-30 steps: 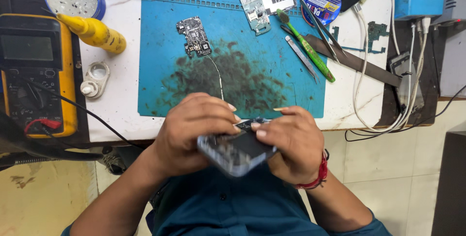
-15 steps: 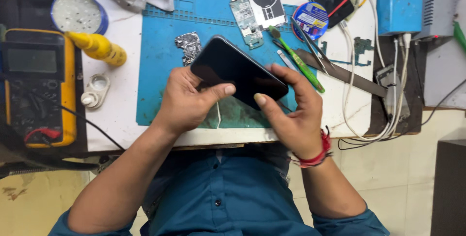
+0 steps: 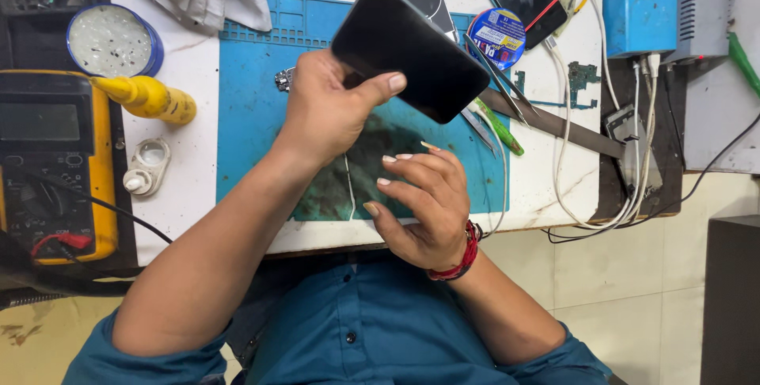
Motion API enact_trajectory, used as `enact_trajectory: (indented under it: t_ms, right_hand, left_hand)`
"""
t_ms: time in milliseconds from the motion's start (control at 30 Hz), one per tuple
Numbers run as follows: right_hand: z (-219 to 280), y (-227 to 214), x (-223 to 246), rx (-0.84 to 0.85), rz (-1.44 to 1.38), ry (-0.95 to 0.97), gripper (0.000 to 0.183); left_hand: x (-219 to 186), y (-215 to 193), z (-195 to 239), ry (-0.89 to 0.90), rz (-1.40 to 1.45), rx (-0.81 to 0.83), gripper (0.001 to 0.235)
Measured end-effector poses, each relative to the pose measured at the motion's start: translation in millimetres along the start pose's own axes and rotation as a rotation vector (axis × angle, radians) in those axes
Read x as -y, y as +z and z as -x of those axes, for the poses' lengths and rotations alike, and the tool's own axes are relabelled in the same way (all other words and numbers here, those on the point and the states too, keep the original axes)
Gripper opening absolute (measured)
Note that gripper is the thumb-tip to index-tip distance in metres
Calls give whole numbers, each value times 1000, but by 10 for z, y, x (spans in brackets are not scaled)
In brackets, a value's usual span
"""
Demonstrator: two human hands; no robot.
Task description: The person repairs a disassembled smartphone by applying liquid from a yellow bottle to internal components, using tweezers to adjust parts, and using a green brush to clean the interior. The person also handles the motherboard and screen separately, using a screwdriver to work on the motherboard.
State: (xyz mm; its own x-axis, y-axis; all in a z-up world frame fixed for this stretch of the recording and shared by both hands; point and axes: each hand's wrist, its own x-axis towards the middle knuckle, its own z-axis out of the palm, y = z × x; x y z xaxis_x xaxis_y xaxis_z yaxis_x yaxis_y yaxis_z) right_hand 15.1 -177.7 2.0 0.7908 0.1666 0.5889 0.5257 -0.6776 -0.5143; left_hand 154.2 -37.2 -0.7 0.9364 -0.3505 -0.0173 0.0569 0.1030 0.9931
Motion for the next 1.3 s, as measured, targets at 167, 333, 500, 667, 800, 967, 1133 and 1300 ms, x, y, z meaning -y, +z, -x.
enact_trajectory:
  t_ms: [167,333,500,667,800,967,1133,1300]
  right_hand:
    - [-60,15,8,36,-11,1,27]
    - [-103,16,20,55,-16,7,24]
    - [-132,35,39,57,-2,19,21]
    - [-128,43,47,64,1,25,20]
    - [-132,42,45,69,-6,25,20]
    - [-142,42,42,71,-14,26,20]
    - [-143,43,46,73,-16,26,20]
    - [-153,47,51,79,-22,24,20]
  left_hand:
    - [78,50,-99,61,27,30,9]
    - [132,39,-73,7,17,6,8]
    - [177,10,-54,37,76,5,7]
    - [218,4,-54,55,92,22,8]
    - [223,0,-58,30,66,22,7]
    - [229,2,-53,67,87,36,10]
    - [249,11,-54,95,133,49,12]
    - [242,1,-54,78,93,39,11]
